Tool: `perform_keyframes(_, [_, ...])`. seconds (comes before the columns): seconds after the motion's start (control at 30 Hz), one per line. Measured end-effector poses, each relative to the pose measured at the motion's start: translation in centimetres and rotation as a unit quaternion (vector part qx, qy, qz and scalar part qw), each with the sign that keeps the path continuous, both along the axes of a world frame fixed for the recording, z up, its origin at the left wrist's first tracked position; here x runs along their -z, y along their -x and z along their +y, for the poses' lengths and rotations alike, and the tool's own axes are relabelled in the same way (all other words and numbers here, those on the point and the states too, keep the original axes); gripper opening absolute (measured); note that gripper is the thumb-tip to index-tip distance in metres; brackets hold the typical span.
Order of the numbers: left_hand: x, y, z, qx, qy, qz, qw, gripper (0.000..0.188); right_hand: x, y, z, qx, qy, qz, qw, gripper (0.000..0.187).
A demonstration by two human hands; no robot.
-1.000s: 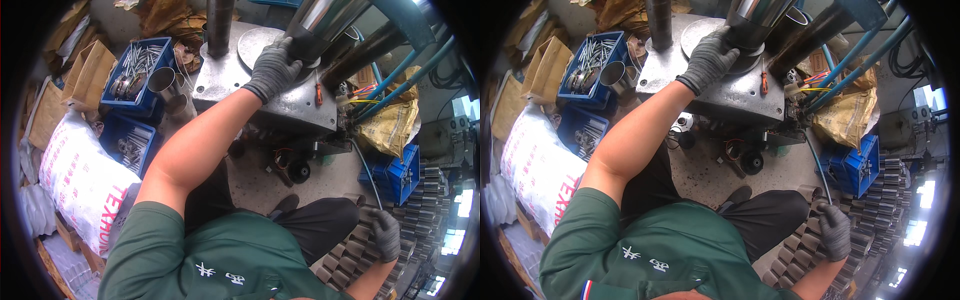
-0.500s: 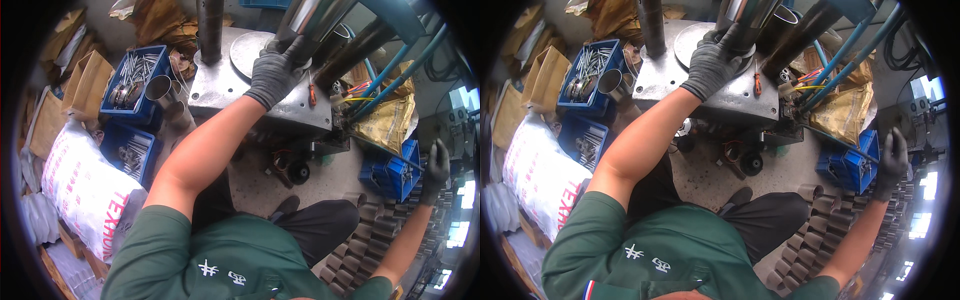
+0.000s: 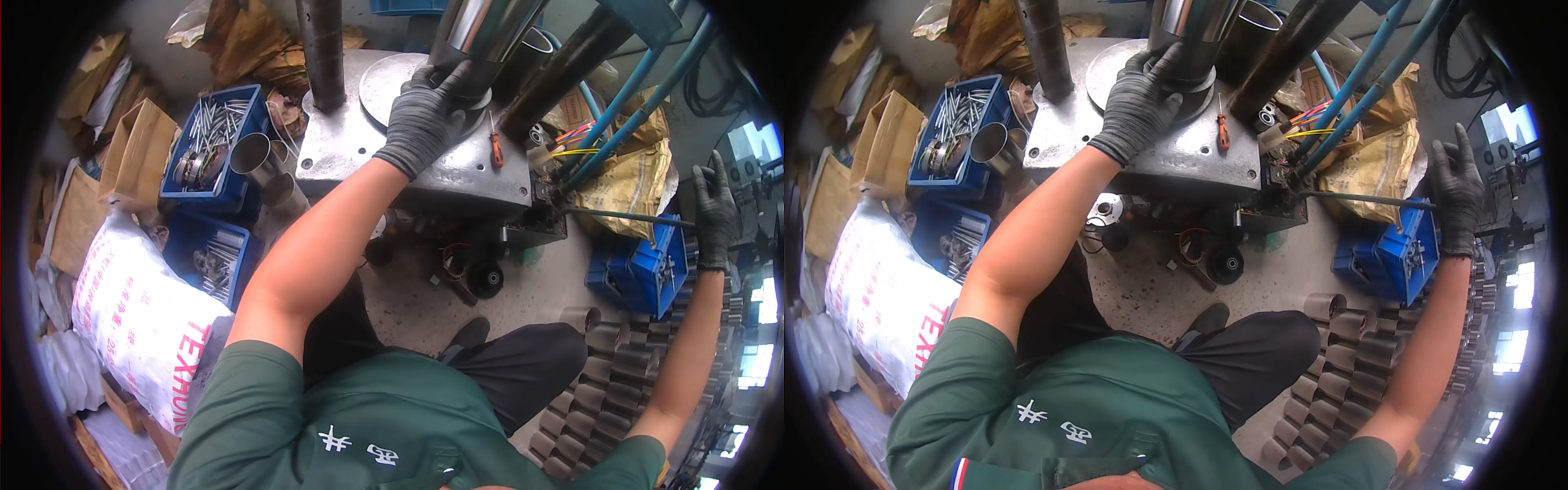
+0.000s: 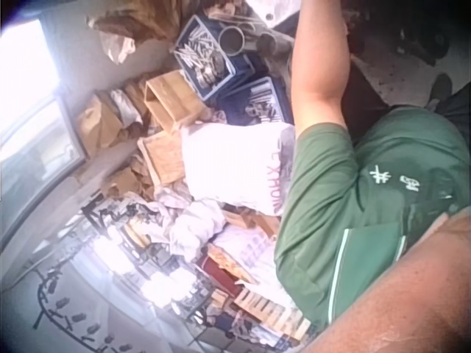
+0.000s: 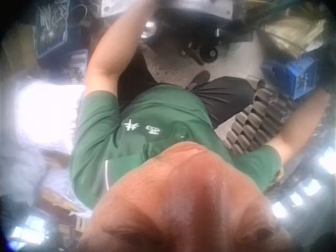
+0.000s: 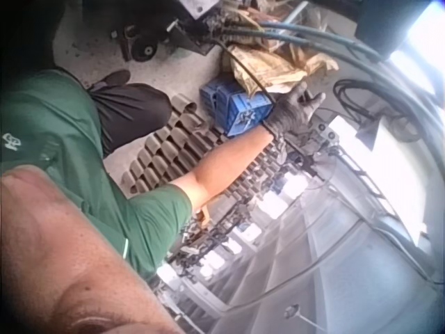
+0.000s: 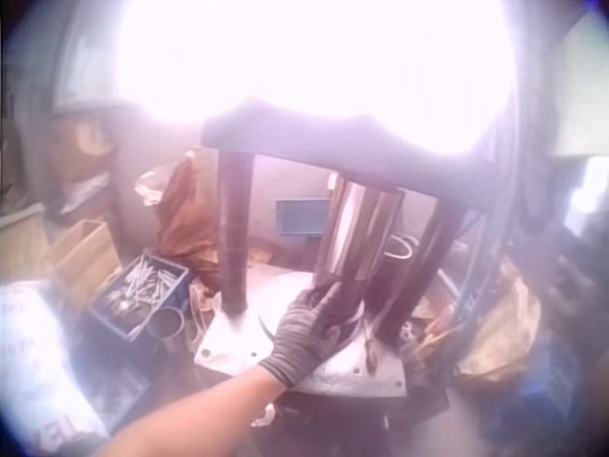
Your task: Assembling and pressing motor components using industrial machinery.
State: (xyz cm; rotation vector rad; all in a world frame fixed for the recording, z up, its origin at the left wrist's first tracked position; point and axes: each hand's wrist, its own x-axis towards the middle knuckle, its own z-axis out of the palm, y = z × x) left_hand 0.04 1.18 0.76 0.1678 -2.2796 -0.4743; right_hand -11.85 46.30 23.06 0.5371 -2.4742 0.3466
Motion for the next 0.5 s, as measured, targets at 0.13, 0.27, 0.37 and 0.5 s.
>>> perform_keyframes(0.13, [-2.2,-0.2,0.5,0.014,-0.077,-0.046,0.996,0.082,-0.5,3.0,4.2,-0.085,-0.177,0.167,0.966,0.049])
perform_keyframes(0.27, [-2.1,-0.4,0.2,-0.015,-0.052,-0.08,0.995,0.082,0.5,3.7,4.0,-0.1,0.097,-0.036,0.99,0.041])
perform_keyframes(0.37, [-0.9,0.0,0.0,-0.008,-0.002,-0.05,0.999,0.081,-0.3,3.7,4.7,-0.123,0.022,-0.007,0.992,0.04])
perform_keyframes(0.5, [0.2,-0.4,-0.6,0.008,0.013,-0.052,0.999,0.079,-0.5,3.0,2.9,0.0,-0.103,0.08,0.992,0.047])
